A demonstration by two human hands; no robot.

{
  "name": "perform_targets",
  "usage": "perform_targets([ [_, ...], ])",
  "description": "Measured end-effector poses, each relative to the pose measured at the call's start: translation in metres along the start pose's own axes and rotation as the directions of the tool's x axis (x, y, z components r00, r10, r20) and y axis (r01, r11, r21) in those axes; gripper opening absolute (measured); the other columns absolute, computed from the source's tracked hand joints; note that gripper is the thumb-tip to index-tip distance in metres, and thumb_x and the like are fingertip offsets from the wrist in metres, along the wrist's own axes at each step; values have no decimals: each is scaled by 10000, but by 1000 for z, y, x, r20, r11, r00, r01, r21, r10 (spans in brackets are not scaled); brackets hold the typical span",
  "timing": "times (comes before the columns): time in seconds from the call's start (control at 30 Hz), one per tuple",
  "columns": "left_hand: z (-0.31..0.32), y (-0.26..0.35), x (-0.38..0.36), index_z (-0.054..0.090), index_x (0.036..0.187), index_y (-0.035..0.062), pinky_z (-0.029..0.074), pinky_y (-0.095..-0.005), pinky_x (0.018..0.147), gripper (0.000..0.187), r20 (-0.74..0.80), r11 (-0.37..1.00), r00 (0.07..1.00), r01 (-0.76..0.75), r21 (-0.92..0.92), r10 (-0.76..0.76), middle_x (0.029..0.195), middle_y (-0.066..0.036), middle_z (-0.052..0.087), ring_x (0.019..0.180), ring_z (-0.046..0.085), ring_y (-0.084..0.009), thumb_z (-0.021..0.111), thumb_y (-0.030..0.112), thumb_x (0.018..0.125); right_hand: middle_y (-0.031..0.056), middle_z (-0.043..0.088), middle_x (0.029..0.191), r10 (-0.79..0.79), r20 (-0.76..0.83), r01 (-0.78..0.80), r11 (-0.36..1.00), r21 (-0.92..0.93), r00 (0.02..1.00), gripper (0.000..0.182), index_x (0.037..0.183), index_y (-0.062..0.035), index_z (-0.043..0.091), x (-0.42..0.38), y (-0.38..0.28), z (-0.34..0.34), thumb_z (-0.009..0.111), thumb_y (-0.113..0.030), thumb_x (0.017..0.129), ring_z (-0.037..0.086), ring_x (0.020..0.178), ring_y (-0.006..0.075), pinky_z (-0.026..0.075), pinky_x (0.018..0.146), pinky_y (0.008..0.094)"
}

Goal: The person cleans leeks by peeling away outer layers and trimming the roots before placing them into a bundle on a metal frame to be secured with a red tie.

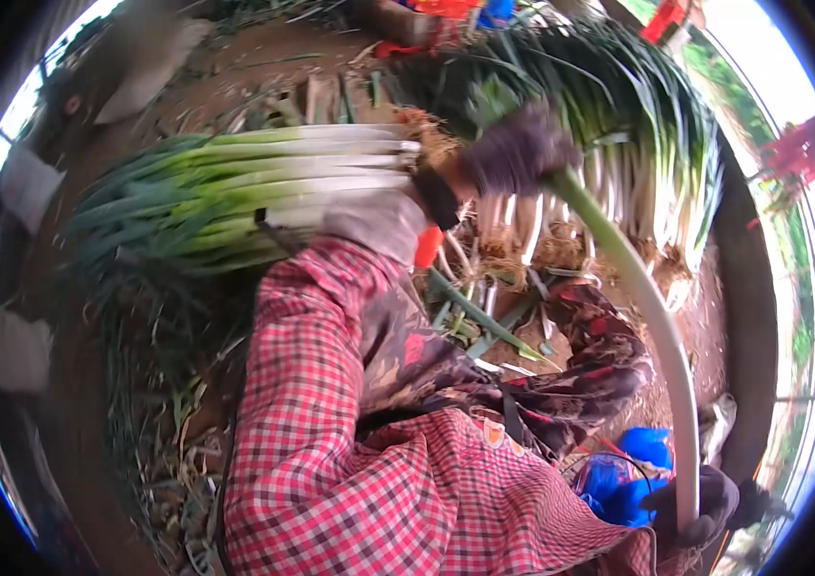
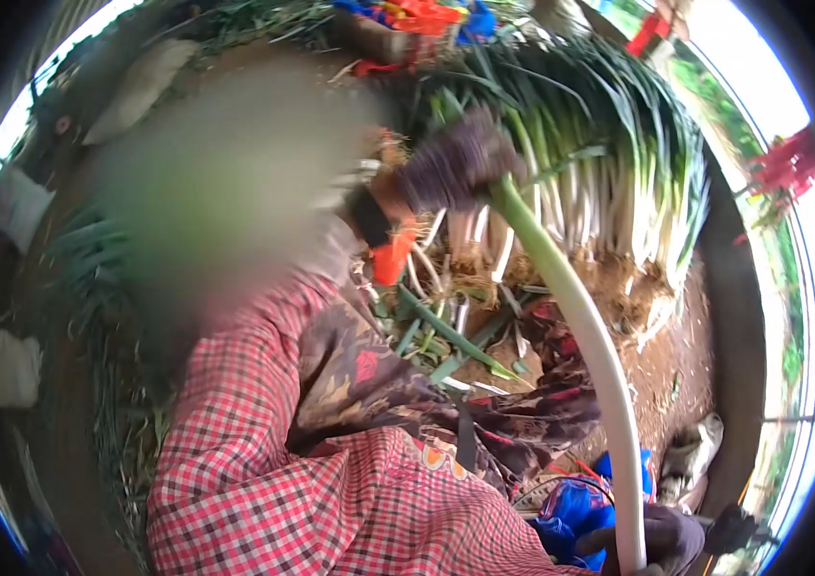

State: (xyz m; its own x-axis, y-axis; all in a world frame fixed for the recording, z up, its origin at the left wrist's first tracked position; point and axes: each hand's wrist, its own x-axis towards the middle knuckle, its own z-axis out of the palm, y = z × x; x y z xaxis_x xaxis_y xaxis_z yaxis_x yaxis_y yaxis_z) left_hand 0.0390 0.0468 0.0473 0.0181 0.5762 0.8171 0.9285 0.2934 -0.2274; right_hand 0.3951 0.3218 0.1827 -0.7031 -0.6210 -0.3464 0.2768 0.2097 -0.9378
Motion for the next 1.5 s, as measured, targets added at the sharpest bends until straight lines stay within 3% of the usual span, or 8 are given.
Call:
perform_targets([
  [0.2, -230, -71, 7, 688, 975, 230, 429, -371, 925, 364, -10, 780, 986, 139, 610, -168, 917, 8, 659, 949, 580, -176, 741, 469, 706, 161, 673, 912, -247, -404, 296, 953, 63, 881, 528, 1271, 105, 491, 87, -4, -9, 664, -146, 841, 655, 747, 202, 515, 655, 277],
  [0.3, -323, -48, 15, 660, 1051, 208, 436, -312, 898, 386, -24, 442, 962, 147, 885, -271, 999, 3, 655, 957, 558, -153, 735, 422, 739, 157, 665, 973, -308, -170, 198, 861, -468, 936, 543, 1305, 50, 483, 198, -39, -56, 657, -214, 863, 651, 820, 194, 528, 719, 318],
  [0.37, -366, -66, -21, 635, 1117, 148, 382, -430, 994, 443, 108, 131, 936, -67, 989, -336, 1052, -53, 653, 1062, 580, -246, 727, 309, 715, 138, 625, 1125, -687, -49, 459, 535, -710, 725, 450, 1280, 17, 528, 287, -45, -68, 644, -99, 860, 604, 963, 172, 482, 828, 302],
  [0.5, -418, -119, -146, 612, 1159, 132, 353, -424, 1025, 430, 285, 304, 656, -89, 949, -698, 1090, -103, 645, 1083, 573, -267, 660, 331, 781, 96, 633, 955, -856, 42, 398, 196, -896, 515, 335, 1157, -183, 623, 447, -46, -65, 637, -133, 827, 632, 800, 312, 514, 682, 395],
  [0.9, -257, -200, -331, 521, 1287, 273, 240, -523, 1081, 413, 459, 420, -83, 284, 862, -885, 1349, -116, 509, 1251, 464, -290, 536, 381, 888, 79, 686, 920, -335, -276, -202, 240, -949, 901, 316, 1103, -223, 670, 644, 68, -113, 630, -238, 790, 658, 854, 280, 500, 766, 432],
  [1.03, -256, -207, -347, 536, 1269, 286, 266, -512, 1062, 410, 477, 431, -8, 412, 803, -879, 1339, -130, 518, 1236, 476, -305, 438, 471, 916, 83, 689, 963, -26, -238, -239, -125, -963, 971, 352, 1126, -209, 657, 658, 38, -102, 503, -414, 884, 650, 950, 276, 463, 837, 476],
  [1.4, -251, -193, -357, 651, 993, 200, 384, -460, 912, 243, 341, 465, 334, 434, 772, -879, 999, -126, 658, 973, 580, -356, 535, 380, 879, 141, 355, 1450, -293, -65, 11, 251, -968, 954, 584, 1413, -227, 375, 675, 55, -37, 487, -505, 911, 332, 1337, 355, 276, 1075, 506],
  [1.5, -250, -202, -352, 647, 973, 191, 379, -468, 910, 232, 380, 420, 183, 470, 776, -907, 984, -122, 660, 976, 576, -358, 553, 375, 866, 131, 365, 1450, -291, -73, 3, 251, -968, 954, 588, 1412, -236, 380, 677, 57, -39, 470, -525, 908, 327, 1344, 341, 275, 1077, 505],
])
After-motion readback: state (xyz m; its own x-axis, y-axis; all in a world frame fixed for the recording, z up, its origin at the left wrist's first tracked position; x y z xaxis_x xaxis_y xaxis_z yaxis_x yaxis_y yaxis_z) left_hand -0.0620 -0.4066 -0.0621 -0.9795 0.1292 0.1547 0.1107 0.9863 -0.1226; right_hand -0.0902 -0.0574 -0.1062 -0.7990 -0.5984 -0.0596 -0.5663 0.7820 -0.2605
